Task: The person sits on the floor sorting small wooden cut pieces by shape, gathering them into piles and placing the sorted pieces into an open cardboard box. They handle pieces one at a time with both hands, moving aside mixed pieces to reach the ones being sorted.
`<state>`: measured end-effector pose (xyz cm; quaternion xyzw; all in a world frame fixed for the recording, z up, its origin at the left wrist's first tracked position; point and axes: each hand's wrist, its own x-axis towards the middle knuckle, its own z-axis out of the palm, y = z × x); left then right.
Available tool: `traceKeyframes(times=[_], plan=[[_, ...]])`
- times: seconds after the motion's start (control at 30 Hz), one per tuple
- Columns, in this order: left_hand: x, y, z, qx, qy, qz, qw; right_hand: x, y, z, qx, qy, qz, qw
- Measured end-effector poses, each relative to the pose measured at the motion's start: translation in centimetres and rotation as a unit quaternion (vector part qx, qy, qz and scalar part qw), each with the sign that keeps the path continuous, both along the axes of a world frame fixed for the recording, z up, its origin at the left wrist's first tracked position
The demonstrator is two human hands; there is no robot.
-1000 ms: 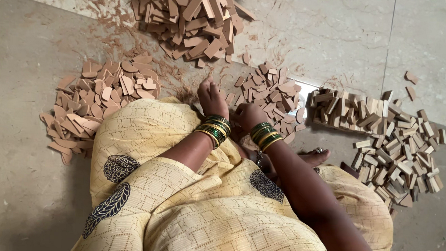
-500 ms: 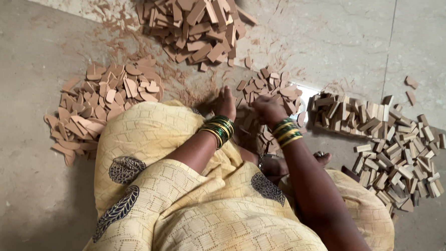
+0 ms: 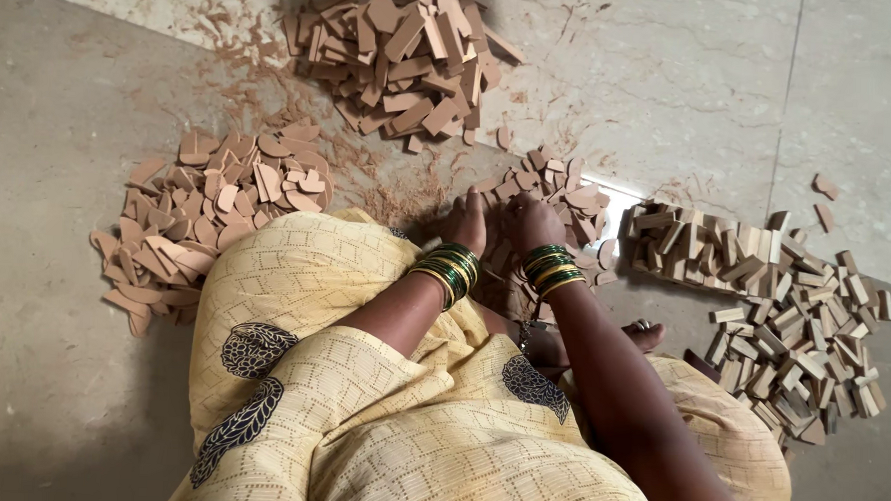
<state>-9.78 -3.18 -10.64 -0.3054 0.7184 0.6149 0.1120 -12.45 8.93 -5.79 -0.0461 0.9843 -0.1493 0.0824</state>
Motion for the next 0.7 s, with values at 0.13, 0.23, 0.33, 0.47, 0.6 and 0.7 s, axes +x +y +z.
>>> traceKeyframes(times=[0.13,0.23,0.33,0.47,0.6,0.7], plan=[[-0.2,0.3,-0.8,-0.010,-0.007,-0.003,1.000,0.5,0.2,0.5,-0.002,-0.033,-0.003,0.999],[-0.4,0.3,-0.9,-0.020,-0.007,-0.011,1.000,0.8,0.2,0.7,0.027,-0.020,-0.004,0.999],[-0.3,0.1,-0.9,-0.027,-0.016,-0.021,0.999,0.9,-0.3,0.2,0.017,0.001,0.036,0.999],[-0.2,0.0,-0.4,-0.025,0.000,-0.015,1.000,0.0,0.3,-0.5,-0.032,-0.080,0.038,0.996],[-0.2,0.0,-0.4,-0.024,-0.016,-0.028,0.999,-1.4,3.9,0.3,-0.325,-0.278,-0.097,0.899],[-0.2,0.1,-1.1,-0.013,-0.020,-0.038,0.999,-2.5,7.0,1.8,-0.735,-0.304,-0.006,0.606]])
